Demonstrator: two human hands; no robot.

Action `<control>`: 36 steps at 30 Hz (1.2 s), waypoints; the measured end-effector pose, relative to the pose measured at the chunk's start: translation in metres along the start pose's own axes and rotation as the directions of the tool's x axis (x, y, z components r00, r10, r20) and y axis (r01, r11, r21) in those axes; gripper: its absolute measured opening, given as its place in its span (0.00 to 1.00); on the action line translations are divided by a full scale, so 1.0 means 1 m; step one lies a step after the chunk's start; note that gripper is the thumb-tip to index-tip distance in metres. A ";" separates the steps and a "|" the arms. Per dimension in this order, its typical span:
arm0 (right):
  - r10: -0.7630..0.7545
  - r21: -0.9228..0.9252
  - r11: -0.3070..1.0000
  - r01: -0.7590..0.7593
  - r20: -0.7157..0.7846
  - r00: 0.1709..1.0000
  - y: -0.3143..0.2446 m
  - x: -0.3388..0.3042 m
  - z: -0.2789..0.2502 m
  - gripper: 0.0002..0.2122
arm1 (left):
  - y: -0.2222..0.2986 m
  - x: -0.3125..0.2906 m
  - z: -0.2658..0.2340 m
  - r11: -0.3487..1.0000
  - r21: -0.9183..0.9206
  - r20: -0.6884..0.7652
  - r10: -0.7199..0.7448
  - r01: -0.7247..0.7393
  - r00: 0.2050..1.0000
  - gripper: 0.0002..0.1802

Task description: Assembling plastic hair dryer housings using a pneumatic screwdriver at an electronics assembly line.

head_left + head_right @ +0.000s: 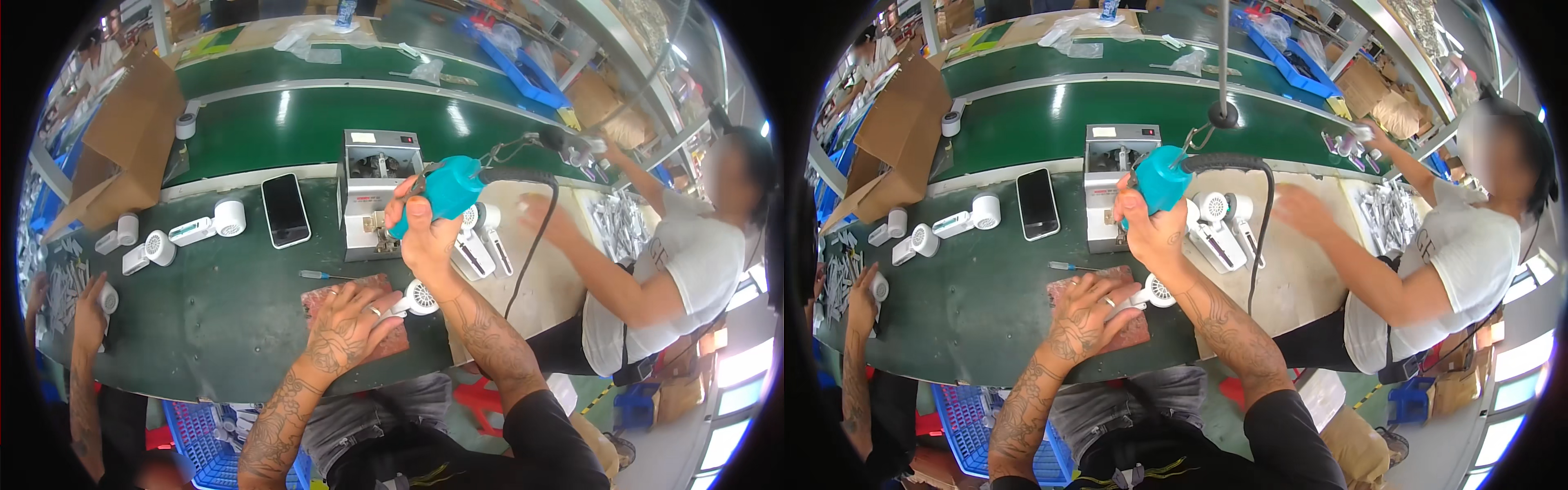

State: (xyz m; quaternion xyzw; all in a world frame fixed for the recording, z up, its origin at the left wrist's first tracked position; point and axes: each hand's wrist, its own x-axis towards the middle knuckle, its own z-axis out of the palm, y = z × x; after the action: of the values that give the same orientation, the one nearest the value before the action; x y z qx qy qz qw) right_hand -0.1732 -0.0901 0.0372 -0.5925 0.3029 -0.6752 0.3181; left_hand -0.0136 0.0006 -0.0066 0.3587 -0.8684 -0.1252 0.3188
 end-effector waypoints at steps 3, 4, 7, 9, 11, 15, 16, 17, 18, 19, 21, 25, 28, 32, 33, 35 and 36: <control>0.020 0.008 1.000 -0.020 0.009 1.000 0.008 -0.003 -0.005 0.21 | -0.002 -0.001 0.006 0.998 -0.038 -0.048 -0.056 0.054 0.997 0.23; 0.027 0.002 1.000 -0.027 0.005 1.000 0.010 -0.004 -0.008 0.21 | -0.002 -0.001 0.007 0.996 -0.063 -0.028 -0.071 0.069 0.997 0.23; 0.110 -0.017 0.994 -0.110 0.029 0.993 -0.001 -0.006 -0.004 0.23 | -0.005 -0.001 0.004 0.992 -0.098 -0.016 -0.085 0.083 0.996 0.24; 0.206 -0.050 0.977 -0.205 0.024 0.978 -0.013 -0.011 -0.003 0.26 | -0.004 -0.001 0.002 0.990 -0.100 -0.028 -0.099 0.096 0.995 0.23; 0.233 0.043 0.971 -0.234 0.018 0.972 -0.026 -0.028 -0.007 0.21 | -0.002 -0.001 0.000 0.986 -0.123 -0.032 -0.119 0.114 0.992 0.22; 0.230 0.130 0.963 -0.235 0.051 0.972 -0.033 -0.044 -0.019 0.18 | 0.000 0.004 0.001 0.983 -0.148 -0.057 -0.120 0.110 0.991 0.21; 0.228 0.116 0.965 -0.237 0.080 0.970 -0.033 -0.046 -0.020 0.18 | -0.001 0.003 0.001 0.983 -0.150 -0.057 -0.114 0.105 0.992 0.21; 0.230 0.117 0.964 -0.238 0.078 0.970 -0.035 -0.047 -0.018 0.18 | -0.002 0.003 0.002 0.984 -0.149 -0.059 -0.110 0.100 0.992 0.21; 0.261 0.082 0.961 -0.265 0.055 0.964 -0.039 -0.047 -0.013 0.25 | -0.002 0.003 0.001 0.984 -0.149 -0.057 -0.110 0.100 0.992 0.21; 0.291 0.048 0.955 -0.292 0.032 0.956 -0.040 -0.047 -0.010 0.31 | -0.001 0.003 0.001 0.984 -0.143 -0.043 -0.113 0.105 0.993 0.21; 0.287 0.051 0.957 -0.287 0.016 0.958 -0.039 -0.049 -0.010 0.31 | -0.001 0.003 0.000 0.985 -0.138 -0.031 -0.113 0.108 0.993 0.21; 0.284 0.077 0.955 -0.286 0.037 0.958 -0.039 -0.050 -0.013 0.31 | -0.001 0.004 0.000 0.984 -0.141 -0.022 -0.114 0.110 0.993 0.21; 0.269 0.105 0.957 -0.271 0.031 0.963 -0.037 -0.051 -0.013 0.30 | -0.003 0.003 0.002 0.985 -0.128 -0.025 -0.120 0.116 0.992 0.22; 0.280 0.105 0.954 -0.282 0.031 0.960 -0.034 -0.050 -0.012 0.29 | -0.004 0.006 0.000 0.984 -0.134 -0.015 -0.117 0.113 0.993 0.22; 0.296 0.102 0.949 -0.297 0.025 0.955 -0.030 -0.053 -0.012 0.28 | -0.004 0.004 0.000 0.985 -0.131 -0.019 -0.112 0.109 0.993 0.22; 0.299 0.123 0.946 -0.300 0.025 0.954 -0.024 -0.059 -0.016 0.26 | -0.004 0.003 0.004 0.992 -0.061 0.011 -0.110 0.110 0.994 0.21; 0.292 0.154 0.943 -0.293 0.031 0.956 -0.023 -0.063 -0.015 0.25 | -0.004 0.003 0.002 0.994 -0.044 -0.002 -0.103 0.103 0.995 0.21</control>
State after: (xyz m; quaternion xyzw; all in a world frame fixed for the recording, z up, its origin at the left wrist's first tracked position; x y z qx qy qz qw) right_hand -0.1838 -0.0258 0.0152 -0.5165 0.3324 -0.6400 0.4617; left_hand -0.0141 -0.0039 -0.0082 0.3961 -0.8450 -0.1597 0.3217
